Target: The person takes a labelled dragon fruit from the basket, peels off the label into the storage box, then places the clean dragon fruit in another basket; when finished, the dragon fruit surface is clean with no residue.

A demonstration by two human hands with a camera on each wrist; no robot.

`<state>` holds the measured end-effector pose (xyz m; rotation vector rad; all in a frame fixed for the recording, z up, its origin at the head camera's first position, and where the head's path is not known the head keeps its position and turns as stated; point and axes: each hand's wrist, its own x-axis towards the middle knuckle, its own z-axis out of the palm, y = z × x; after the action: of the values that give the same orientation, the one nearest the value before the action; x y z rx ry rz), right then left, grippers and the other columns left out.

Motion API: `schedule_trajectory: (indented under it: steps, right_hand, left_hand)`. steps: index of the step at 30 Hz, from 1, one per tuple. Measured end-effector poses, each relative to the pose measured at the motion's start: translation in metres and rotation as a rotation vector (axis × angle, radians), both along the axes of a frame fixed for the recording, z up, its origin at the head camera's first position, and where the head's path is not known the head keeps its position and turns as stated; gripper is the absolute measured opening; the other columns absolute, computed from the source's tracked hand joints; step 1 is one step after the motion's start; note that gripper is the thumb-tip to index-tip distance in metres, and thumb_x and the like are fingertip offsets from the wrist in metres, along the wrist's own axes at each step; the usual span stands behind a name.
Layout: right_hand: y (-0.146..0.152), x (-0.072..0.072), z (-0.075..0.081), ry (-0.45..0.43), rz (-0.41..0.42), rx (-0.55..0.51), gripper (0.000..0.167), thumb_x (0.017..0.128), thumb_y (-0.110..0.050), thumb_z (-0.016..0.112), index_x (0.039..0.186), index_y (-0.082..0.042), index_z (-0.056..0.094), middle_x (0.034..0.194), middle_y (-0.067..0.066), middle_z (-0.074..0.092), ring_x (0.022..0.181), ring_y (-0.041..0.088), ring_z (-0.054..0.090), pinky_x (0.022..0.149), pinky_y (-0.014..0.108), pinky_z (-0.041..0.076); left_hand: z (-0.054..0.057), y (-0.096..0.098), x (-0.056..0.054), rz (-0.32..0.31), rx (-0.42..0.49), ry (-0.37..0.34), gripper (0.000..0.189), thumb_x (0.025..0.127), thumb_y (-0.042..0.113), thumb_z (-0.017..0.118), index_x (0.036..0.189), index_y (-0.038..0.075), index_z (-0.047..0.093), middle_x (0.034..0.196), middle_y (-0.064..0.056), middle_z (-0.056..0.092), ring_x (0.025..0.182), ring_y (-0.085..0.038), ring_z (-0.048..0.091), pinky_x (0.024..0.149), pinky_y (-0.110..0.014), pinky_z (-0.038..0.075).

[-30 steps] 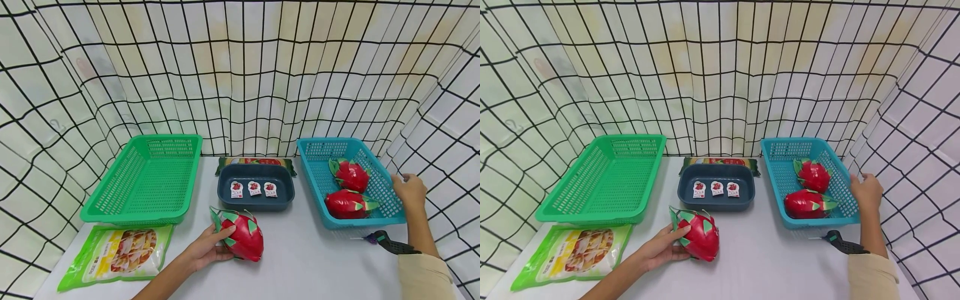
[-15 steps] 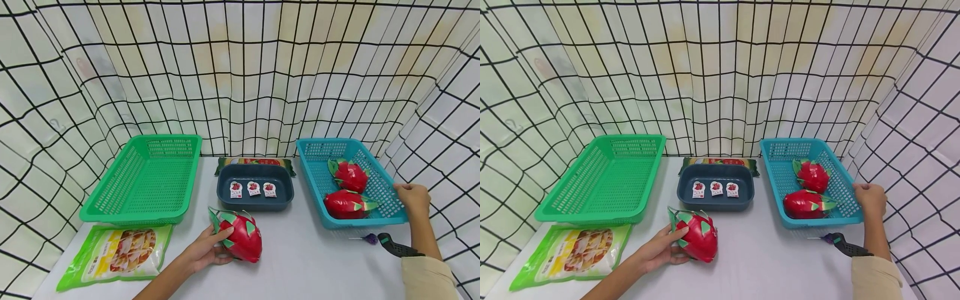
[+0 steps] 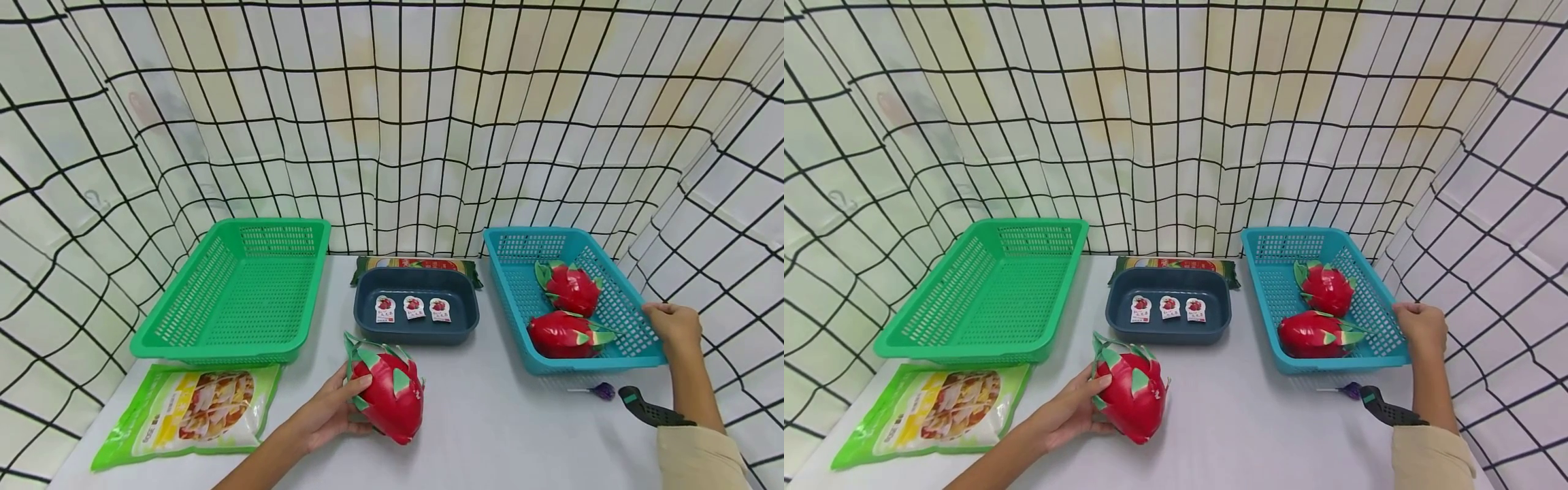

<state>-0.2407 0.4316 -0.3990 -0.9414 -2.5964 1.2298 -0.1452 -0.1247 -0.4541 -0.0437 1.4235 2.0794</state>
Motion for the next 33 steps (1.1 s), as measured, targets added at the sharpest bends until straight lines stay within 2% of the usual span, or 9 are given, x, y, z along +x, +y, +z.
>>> schedule_trajectory:
  steps: [6, 8, 12, 15, 17, 22, 25, 29, 33]
  right_hand:
    - [0.001, -0.001, -0.004, 0.010, 0.005, -0.018, 0.047, 0.102, -0.024, 0.044, 0.135, 0.010, 0.048, 0.118, 0.024, 0.054, 0.092, 0.026, 0.052, 0.060, 0.028, 0.042]
    - [0.001, -0.001, -0.006, 0.016, -0.021, 0.000, 0.046, 0.102, -0.026, 0.045, 0.132, 0.008, 0.051, 0.108, 0.020, 0.058, 0.088, 0.026, 0.054, 0.058, 0.028, 0.043]
    - [0.000, 0.001, -0.006, 0.020, -0.026, 0.014, 0.047, 0.102, -0.027, 0.044, 0.133, 0.008, 0.050, 0.106, 0.019, 0.058, 0.088, 0.027, 0.054, 0.060, 0.030, 0.044]
    - [0.000, 0.003, -0.004, 0.011, 0.006, 0.011, 0.050, 0.103, -0.028, 0.042, 0.136, 0.009, 0.047, 0.113, 0.022, 0.055, 0.092, 0.027, 0.052, 0.064, 0.033, 0.043]
    - [-0.001, 0.004, -0.002, 0.008, 0.014, 0.022, 0.050, 0.103, -0.029, 0.041, 0.136, 0.008, 0.047, 0.110, 0.021, 0.056, 0.091, 0.026, 0.051, 0.064, 0.034, 0.042]
    - [-0.003, 0.004, -0.001, 0.003, 0.019, 0.044, 0.052, 0.103, -0.031, 0.040, 0.137, 0.007, 0.046, 0.105, 0.018, 0.058, 0.089, 0.026, 0.053, 0.063, 0.034, 0.043]
    - [-0.004, 0.004, -0.002, 0.000, 0.024, 0.064, 0.052, 0.103, -0.032, 0.040, 0.137, 0.006, 0.046, 0.107, 0.021, 0.059, 0.089, 0.027, 0.054, 0.064, 0.035, 0.041]
    - [-0.004, 0.004, -0.003, 0.001, 0.029, 0.152, 0.052, 0.103, -0.033, 0.038, 0.136, 0.007, 0.048, 0.117, 0.030, 0.058, 0.091, 0.035, 0.056, 0.064, 0.038, 0.036]
    - [-0.004, 0.004, -0.005, -0.011, 0.033, 0.204, 0.053, 0.103, -0.033, 0.036, 0.135, 0.007, 0.048, 0.122, 0.032, 0.056, 0.092, 0.038, 0.056, 0.063, 0.039, 0.036]
  left_hand:
    - [0.022, 0.005, 0.001, -0.040, 0.086, 0.011, 0.072, 0.096, 0.026, 0.054, 0.154, 0.030, 0.011, 0.148, -0.014, 0.031, 0.133, -0.033, 0.035, 0.099, -0.051, 0.050]
    - [0.029, 0.010, -0.002, -0.047, 0.096, 0.017, 0.074, 0.094, 0.026, 0.056, 0.153, 0.032, 0.012, 0.147, -0.013, 0.032, 0.133, -0.031, 0.035, 0.097, -0.046, 0.052]
    - [0.043, 0.022, -0.012, -0.071, 0.125, 0.068, 0.076, 0.093, 0.026, 0.059, 0.152, 0.030, 0.013, 0.148, -0.012, 0.031, 0.135, -0.031, 0.035, 0.095, -0.043, 0.053]
    - [0.052, 0.033, -0.022, -0.083, 0.142, 0.118, 0.075, 0.092, 0.027, 0.061, 0.152, 0.028, 0.016, 0.149, -0.010, 0.032, 0.136, -0.030, 0.035, 0.094, -0.043, 0.054]
    - [0.057, 0.042, -0.029, -0.090, 0.167, 0.128, 0.074, 0.091, 0.029, 0.063, 0.151, 0.027, 0.019, 0.149, -0.009, 0.033, 0.136, -0.030, 0.035, 0.093, -0.042, 0.054]
    - [0.069, 0.070, -0.050, -0.103, 0.286, 0.056, 0.079, 0.087, 0.037, 0.070, 0.149, 0.027, 0.024, 0.150, -0.007, 0.033, 0.138, -0.029, 0.032, 0.092, -0.039, 0.055]
    - [0.074, 0.089, -0.064, -0.102, 0.336, 0.025, 0.083, 0.084, 0.039, 0.074, 0.149, 0.027, 0.024, 0.151, -0.007, 0.033, 0.140, -0.029, 0.031, 0.092, -0.038, 0.055]
    - [0.079, 0.118, -0.083, -0.093, 0.357, 0.022, 0.078, 0.084, 0.037, 0.074, 0.147, 0.027, 0.029, 0.149, -0.006, 0.037, 0.140, -0.030, 0.033, 0.090, -0.039, 0.056]
    - [0.081, 0.145, -0.101, -0.111, 0.372, 0.036, 0.072, 0.084, 0.035, 0.075, 0.144, 0.027, 0.035, 0.145, -0.006, 0.042, 0.137, -0.030, 0.037, 0.086, -0.039, 0.056]
